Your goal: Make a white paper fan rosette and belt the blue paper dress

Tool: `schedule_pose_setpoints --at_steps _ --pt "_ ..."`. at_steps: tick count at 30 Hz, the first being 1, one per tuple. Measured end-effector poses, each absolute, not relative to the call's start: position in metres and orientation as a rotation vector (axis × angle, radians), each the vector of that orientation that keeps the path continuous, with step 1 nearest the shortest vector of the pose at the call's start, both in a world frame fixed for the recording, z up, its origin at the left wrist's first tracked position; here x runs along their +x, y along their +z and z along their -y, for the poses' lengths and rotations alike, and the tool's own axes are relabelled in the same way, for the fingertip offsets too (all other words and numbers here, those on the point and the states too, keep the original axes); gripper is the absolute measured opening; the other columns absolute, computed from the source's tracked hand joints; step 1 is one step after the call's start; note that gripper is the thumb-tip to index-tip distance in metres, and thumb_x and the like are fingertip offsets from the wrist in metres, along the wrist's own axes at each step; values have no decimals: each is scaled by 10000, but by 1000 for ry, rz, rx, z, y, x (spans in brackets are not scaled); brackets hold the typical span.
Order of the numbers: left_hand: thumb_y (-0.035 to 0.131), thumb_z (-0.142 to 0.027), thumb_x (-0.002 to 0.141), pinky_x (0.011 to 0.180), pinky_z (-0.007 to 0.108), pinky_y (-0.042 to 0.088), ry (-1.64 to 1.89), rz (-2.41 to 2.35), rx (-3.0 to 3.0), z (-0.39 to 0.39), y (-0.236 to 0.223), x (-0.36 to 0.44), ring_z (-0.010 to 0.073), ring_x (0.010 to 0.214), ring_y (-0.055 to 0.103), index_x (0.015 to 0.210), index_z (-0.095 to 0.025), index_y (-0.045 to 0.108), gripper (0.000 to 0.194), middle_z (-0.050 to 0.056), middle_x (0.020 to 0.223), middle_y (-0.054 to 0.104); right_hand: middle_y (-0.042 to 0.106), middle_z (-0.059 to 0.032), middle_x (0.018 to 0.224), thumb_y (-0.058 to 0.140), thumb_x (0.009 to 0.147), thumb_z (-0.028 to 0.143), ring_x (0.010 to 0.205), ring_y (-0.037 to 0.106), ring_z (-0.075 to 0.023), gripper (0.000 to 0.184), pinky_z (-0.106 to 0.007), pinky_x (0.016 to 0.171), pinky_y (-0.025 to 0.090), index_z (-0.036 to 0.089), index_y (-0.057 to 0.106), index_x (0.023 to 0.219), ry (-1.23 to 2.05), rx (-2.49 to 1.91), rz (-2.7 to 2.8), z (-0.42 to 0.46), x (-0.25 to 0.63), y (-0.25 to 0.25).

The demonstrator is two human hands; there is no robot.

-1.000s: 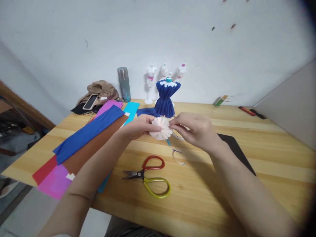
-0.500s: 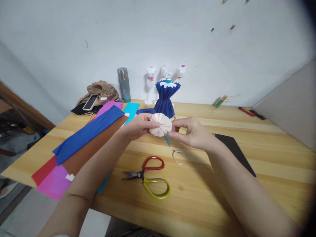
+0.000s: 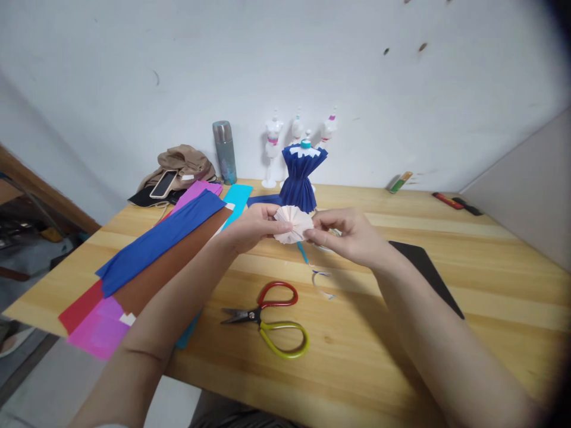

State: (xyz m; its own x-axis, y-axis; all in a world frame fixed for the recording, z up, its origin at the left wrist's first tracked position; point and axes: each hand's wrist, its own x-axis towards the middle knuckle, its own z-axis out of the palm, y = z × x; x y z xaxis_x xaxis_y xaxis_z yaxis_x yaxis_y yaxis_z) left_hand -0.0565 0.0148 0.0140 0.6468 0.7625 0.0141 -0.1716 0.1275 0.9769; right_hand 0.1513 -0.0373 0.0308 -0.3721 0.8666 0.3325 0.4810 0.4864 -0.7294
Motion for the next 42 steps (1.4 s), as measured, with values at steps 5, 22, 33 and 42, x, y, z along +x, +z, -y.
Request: schedule_pose_setpoints --at_steps 5,22,33,42 --pt "947 -342 527 708 259 480 736 -551 1163 -14 12 -54 135 719 645 791 -100 755 406 68 776 728 551 2 585 632 829 617 571 497 -145 462 -293 537 392 213 587 611 823 -1081 2044 34 154 30" --pt "866 -300 657 844 322 515 942 -544 1008 -10 7 -47 192 857 686 909 -120 744 332 86 912 750 591 10 565 771 676 546 493 490 -114 383 -278 502 419 215 585 623 1076 -1067 1580 30 130 15" --pt "827 -301 697 664 235 462 995 -566 1014 -15 4 -50 110 691 595 854 -133 723 252 34 792 691 613 -18 580 697 784 429 534 526 -160 269 -317 523 408 219 615 638 588 -1188 1688 39 128 18" --pt "868 -335 655 625 233 440 984 -580 1028 -16 3 -50 100 654 581 822 -121 723 309 20 736 679 599 -9 541 726 754 413 492 516 -151 269 -310 497 421 236 603 591 896 -1124 1581 36 131 17"
